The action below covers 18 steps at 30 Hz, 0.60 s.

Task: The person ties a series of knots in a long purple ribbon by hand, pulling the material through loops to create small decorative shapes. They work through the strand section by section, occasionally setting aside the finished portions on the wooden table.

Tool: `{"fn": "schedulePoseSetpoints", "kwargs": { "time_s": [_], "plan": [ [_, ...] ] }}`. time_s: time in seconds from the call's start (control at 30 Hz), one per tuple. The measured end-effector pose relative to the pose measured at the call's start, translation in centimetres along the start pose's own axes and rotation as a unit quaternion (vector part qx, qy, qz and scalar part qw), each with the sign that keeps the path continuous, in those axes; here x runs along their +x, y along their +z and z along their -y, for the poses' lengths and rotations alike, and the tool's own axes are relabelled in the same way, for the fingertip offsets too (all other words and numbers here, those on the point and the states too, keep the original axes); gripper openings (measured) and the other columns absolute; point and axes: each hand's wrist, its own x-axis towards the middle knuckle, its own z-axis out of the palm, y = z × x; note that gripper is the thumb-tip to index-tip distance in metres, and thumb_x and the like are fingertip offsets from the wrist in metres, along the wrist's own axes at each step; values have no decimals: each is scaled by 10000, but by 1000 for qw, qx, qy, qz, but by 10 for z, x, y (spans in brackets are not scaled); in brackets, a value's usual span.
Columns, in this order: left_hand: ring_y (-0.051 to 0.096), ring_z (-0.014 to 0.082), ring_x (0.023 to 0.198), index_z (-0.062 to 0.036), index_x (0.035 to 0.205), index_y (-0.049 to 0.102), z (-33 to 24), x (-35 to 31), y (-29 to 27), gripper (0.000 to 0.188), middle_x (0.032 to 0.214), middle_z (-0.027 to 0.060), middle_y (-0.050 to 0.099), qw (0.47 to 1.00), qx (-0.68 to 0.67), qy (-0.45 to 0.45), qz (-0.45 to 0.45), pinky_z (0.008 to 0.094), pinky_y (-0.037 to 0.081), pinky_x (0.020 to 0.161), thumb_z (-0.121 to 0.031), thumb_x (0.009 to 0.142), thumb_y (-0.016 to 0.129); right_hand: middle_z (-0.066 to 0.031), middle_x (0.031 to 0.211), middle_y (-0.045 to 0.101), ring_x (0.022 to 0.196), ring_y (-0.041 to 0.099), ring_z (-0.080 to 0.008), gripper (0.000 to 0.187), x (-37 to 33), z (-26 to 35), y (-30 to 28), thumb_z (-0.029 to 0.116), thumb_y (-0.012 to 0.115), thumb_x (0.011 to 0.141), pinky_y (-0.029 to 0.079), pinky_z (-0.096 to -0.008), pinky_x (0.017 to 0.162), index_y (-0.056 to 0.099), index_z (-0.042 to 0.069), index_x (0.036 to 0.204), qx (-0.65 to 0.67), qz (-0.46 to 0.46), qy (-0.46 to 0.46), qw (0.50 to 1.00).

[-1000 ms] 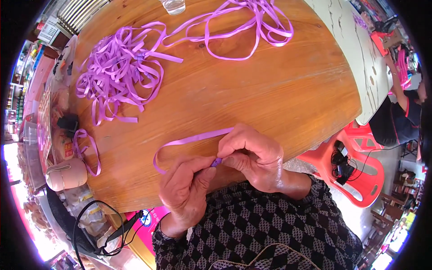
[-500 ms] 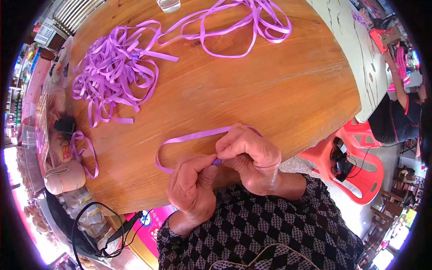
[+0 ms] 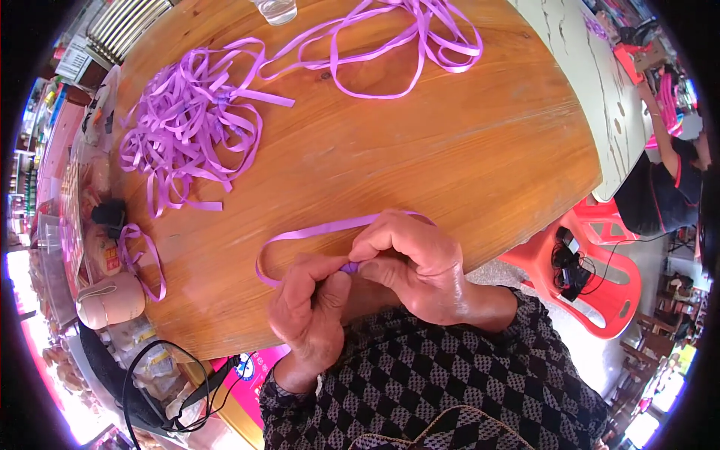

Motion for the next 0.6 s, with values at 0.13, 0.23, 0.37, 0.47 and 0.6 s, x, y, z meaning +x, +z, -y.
{"fn": "schedulePoseSetpoints", "kwargs": {
  "time_s": [0.13, 0.23, 0.37, 0.47, 0.6],
  "plan": [
    [533, 162, 647, 7, 872, 605, -1, 1, -4, 85, 748, 74, 580, 997, -40, -63, 27, 243, 418, 607, -58, 818, 603, -66, 771, 609, 702, 571, -210, 143, 0, -2, -2, 5, 684, 711, 432, -312, 629, 591, 21, 819, -62, 0, -61, 996],
    [518, 143, 672, 20, 855, 603, -9, 3, -5, 93, 740, 55, 561, 995, -36, -81, 44, 239, 409, 631, -53, 801, 584, -66, 751, 610, 687, 571, -216, 126, -2, -5, -3, 20, 688, 710, 432, -317, 617, 598, 19, 798, -66, -10, -76, 995],
    [507, 131, 711, 31, 856, 596, -7, 3, -3, 108, 752, 41, 543, 994, -54, -75, 49, 240, 400, 652, -60, 814, 555, -67, 733, 606, 664, 564, -215, 113, 0, -4, -4, 23, 685, 715, 432, -318, 598, 599, 17, 788, -88, -12, -84, 993],
    [509, 134, 724, 25, 860, 591, -6, 1, 2, 124, 767, 44, 545, 998, -28, -51, 32, 246, 401, 655, -82, 849, 530, -70, 734, 604, 657, 559, -221, 111, 1, -6, -2, 14, 677, 721, 430, -322, 590, 595, 14, 795, -78, -20, -97, 992],
    [513, 145, 700, 21, 851, 586, -1, -4, 7, 148, 742, 61, 541, 999, -10, -38, 12, 259, 405, 631, -111, 868, 522, -68, 732, 597, 643, 550, -229, 114, 0, -10, 0, 13, 675, 718, 424, -324, 577, 589, 17, 794, -95, -25, -130, 987]
  ]
}}
